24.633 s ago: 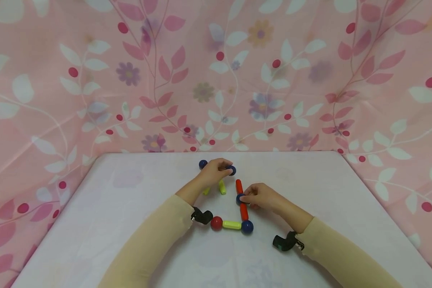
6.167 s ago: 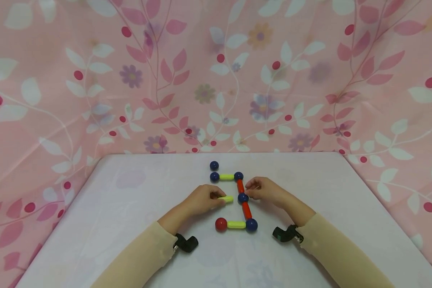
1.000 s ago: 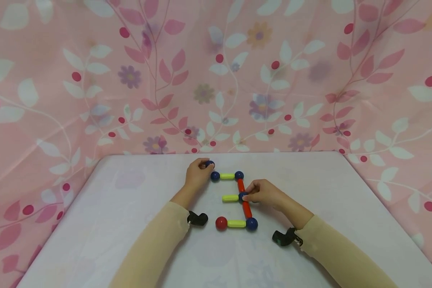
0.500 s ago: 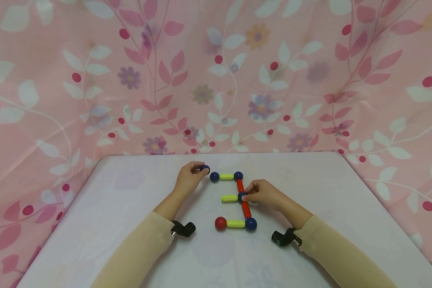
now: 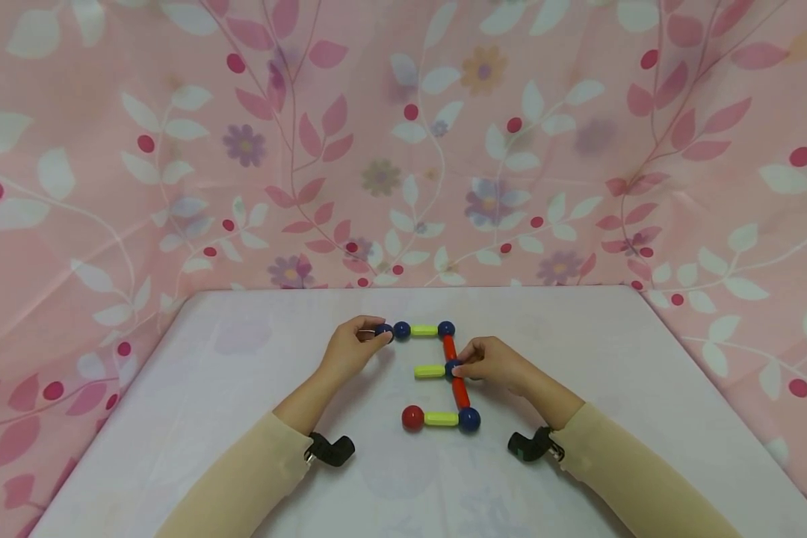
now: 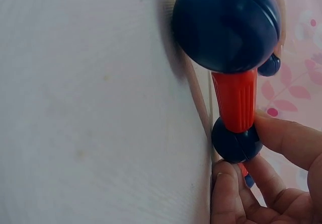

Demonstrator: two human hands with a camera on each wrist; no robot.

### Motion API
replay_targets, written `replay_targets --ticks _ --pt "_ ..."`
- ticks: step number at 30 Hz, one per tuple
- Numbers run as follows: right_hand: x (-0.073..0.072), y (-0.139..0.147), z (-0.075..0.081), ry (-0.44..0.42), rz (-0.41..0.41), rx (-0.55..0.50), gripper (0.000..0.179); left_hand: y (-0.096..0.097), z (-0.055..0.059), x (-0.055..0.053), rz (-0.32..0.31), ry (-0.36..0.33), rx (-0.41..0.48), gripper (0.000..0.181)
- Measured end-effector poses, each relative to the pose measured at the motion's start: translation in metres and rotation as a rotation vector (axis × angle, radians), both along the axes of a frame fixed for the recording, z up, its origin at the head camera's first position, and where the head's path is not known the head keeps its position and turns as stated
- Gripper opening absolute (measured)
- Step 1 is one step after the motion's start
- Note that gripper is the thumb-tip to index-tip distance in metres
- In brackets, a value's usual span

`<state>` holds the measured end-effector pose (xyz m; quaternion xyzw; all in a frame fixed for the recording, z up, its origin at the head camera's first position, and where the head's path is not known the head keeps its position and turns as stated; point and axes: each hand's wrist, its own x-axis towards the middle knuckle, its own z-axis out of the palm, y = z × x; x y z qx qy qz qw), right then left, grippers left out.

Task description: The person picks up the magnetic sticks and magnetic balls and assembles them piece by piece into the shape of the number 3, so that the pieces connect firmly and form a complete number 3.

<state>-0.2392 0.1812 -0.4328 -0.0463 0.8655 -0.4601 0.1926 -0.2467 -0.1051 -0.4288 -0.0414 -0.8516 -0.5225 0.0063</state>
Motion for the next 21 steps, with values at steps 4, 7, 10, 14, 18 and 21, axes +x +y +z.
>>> replay_targets --ticks 4,7,10,14,18,21 --pt "0.001 0.0 0.001 0.006 0.006 0.001 0.024 0.0 -0.002 0.005 -0.017 -0.014 -0.01 0.035" --pt "0.001 0.0 0.001 0.007 0.007 0.003 0.023 0.0 -0.004 0.007 -0.053 -0.039 -0.023 0.032" --pt "0.001 0.0 0.0 0.008 0.002 0.014 0.023 0.0 -0.009 0.009 -0.112 -0.061 -0.039 0.03" --pt "0.001 -0.001 0.001 0.009 -0.002 0.02 0.023 0.001 -0.015 0.012 -0.175 -0.088 -0.046 0.03" --pt "0.001 -0.001 0.001 0.008 0.0 0.02 0.023 0.004 -0.018 0.014 -0.223 -0.105 -0.034 0.03" --pt "0.001 -0.001 0.001 0.008 -0.001 0.021 0.023 0.005 -0.02 0.014 -0.265 -0.1 -0.034 0.03"
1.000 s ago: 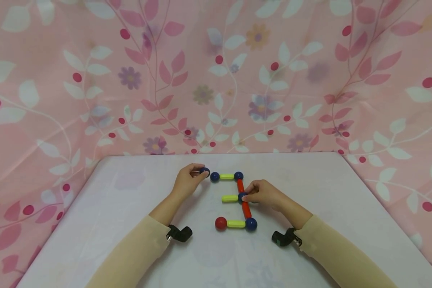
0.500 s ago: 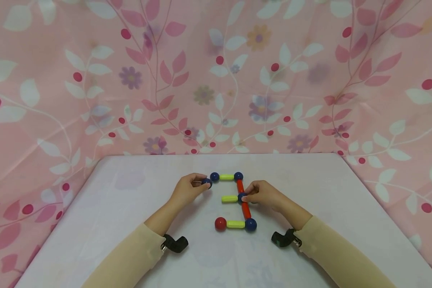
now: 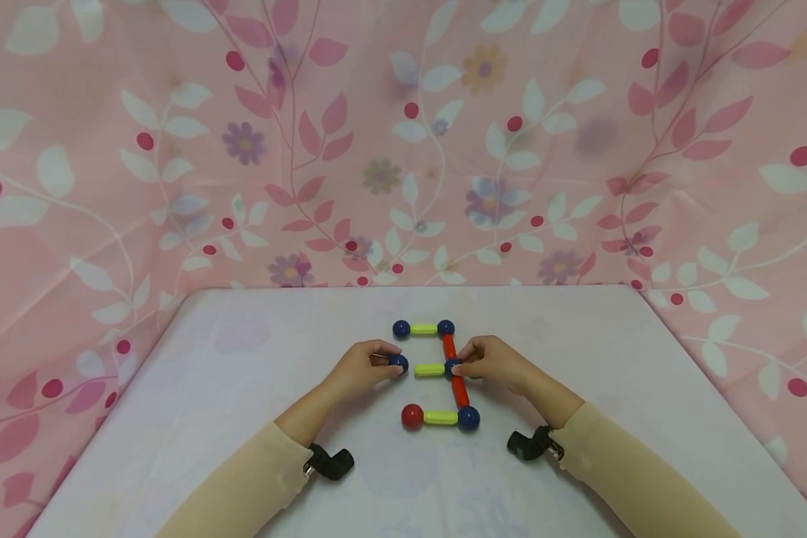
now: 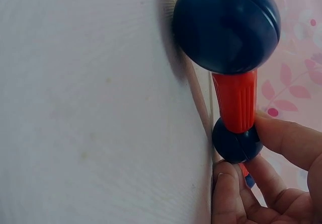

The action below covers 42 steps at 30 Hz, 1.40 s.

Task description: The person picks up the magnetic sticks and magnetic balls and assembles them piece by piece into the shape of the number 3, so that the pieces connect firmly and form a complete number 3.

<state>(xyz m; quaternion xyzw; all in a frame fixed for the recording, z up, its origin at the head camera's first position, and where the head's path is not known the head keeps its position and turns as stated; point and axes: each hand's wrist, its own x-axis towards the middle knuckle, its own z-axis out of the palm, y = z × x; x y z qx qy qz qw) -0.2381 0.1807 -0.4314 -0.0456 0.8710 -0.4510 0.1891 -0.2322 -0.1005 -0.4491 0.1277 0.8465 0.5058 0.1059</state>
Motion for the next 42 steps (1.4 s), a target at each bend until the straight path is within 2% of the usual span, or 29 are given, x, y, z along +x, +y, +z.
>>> replay_targets --ticks 6,16,31,42 --pt "-0.0007 0.0002 0.0005 -0.002 -0.006 -0.003 0.024 0.001 -0.0034 -0.0002 -0.06 0.013 -0.03 0.03" --pt "0.0004 -0.0005 0.0017 0.0 -0.006 -0.004 0.022 0.0043 -0.0018 0.0033 -0.082 0.032 -0.054 0.03" --pt "0.0 -0.0011 0.0005 -0.005 -0.006 -0.004 0.023 0.0055 -0.0023 0.0041 -0.082 0.033 -0.035 0.029" --pt "-0.0002 0.0001 -0.0013 -0.005 -0.006 -0.02 0.023 0.0067 -0.0019 0.0078 -0.054 0.049 -0.027 0.027"
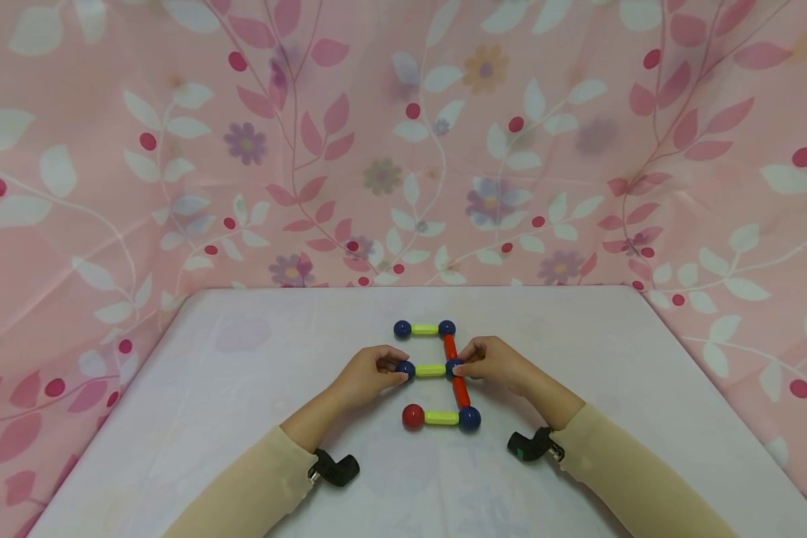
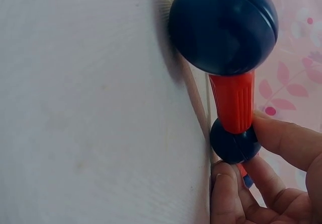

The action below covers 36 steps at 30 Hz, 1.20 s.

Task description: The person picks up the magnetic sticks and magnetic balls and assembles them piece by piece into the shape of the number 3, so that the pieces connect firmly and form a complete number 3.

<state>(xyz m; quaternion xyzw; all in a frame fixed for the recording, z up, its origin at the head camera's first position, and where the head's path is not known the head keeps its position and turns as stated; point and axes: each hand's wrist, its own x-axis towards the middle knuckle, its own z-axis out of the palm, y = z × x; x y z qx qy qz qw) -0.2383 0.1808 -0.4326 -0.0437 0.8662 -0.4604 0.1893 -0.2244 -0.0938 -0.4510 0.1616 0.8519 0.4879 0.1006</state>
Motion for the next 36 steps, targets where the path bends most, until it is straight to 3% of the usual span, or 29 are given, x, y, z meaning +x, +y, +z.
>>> replay_targets --ticks 22,36 --pt "0.0 -0.007 0.006 -0.003 -0.046 0.02 0.021 0.002 -0.005 -0.002 0.071 0.049 -0.002 0.023" --pt "-0.011 -0.004 0.0 0.017 -0.021 -0.002 0.021 0.004 -0.008 -0.008 0.123 0.077 0.009 0.024"
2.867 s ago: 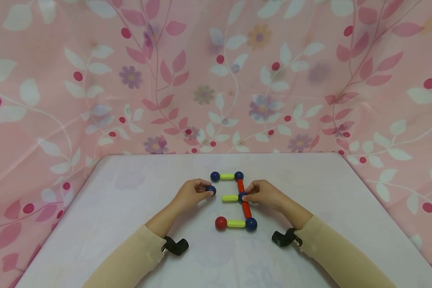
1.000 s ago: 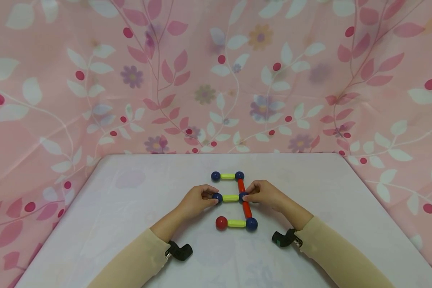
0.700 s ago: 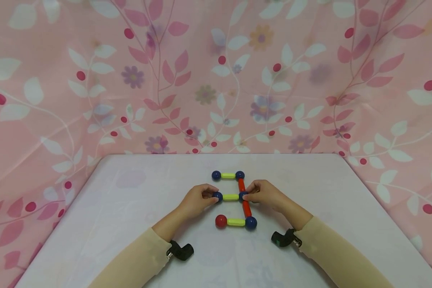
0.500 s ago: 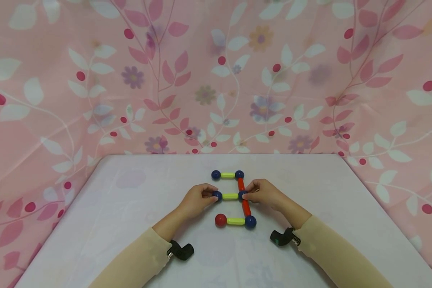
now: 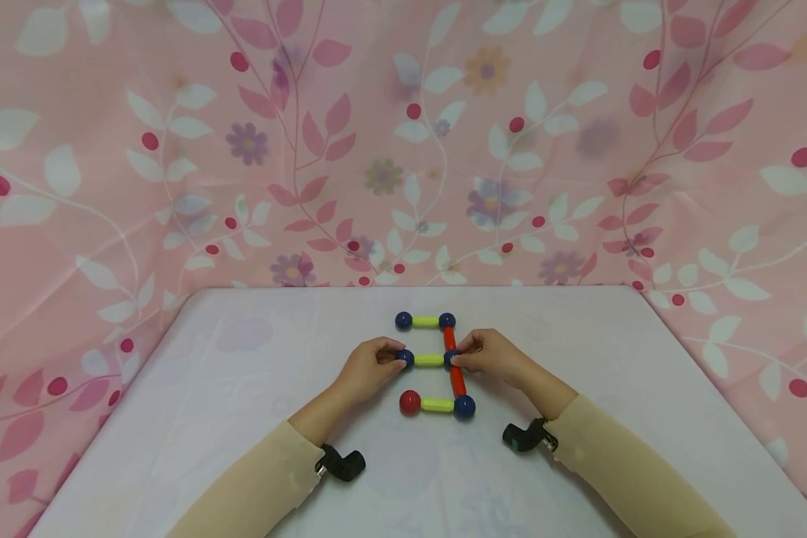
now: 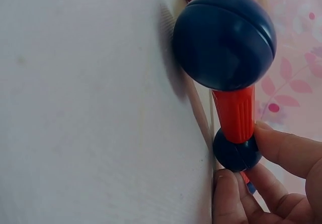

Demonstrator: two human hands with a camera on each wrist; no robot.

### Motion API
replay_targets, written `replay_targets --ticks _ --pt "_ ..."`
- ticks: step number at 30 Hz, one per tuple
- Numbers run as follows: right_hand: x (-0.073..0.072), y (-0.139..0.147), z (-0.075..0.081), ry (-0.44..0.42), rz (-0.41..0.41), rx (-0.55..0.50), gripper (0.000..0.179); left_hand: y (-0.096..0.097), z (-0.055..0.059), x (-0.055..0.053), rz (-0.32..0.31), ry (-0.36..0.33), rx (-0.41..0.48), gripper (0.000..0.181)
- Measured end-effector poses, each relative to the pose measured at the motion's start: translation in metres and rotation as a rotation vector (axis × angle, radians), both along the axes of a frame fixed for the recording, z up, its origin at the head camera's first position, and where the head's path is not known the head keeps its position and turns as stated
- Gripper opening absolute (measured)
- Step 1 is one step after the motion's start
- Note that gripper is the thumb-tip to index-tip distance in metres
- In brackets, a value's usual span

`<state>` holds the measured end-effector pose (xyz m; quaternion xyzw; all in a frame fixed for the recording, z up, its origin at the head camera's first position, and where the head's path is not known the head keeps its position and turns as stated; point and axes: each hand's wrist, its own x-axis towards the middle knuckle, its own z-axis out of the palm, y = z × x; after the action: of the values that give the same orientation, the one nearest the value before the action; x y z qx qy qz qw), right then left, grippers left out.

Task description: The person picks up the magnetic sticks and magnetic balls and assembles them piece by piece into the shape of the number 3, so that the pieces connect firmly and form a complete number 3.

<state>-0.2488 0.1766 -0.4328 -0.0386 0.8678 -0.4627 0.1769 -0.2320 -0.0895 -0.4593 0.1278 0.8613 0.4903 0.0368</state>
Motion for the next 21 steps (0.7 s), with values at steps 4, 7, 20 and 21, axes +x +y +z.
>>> replay_targets --ticks 4,7,20,21 --pt "-0.001 0.0 0.0 0.002 0.001 -0.004 0.021 0.0 0.0 -0.001 0.012 0.005 0.001 0.025" --pt "-0.001 0.0 -0.001 -0.004 0.001 -0.007 0.023 0.001 0.003 0.0 0.029 0.002 0.001 0.026" --pt "0.011 0.01 0.003 0.027 0.021 -0.012 0.026 -0.006 0.01 0.017 0.019 -0.001 -0.031 0.019" --pt "0.013 0.011 0.003 0.023 0.027 -0.012 0.025 -0.007 0.011 0.019 0.015 -0.008 -0.03 0.019"
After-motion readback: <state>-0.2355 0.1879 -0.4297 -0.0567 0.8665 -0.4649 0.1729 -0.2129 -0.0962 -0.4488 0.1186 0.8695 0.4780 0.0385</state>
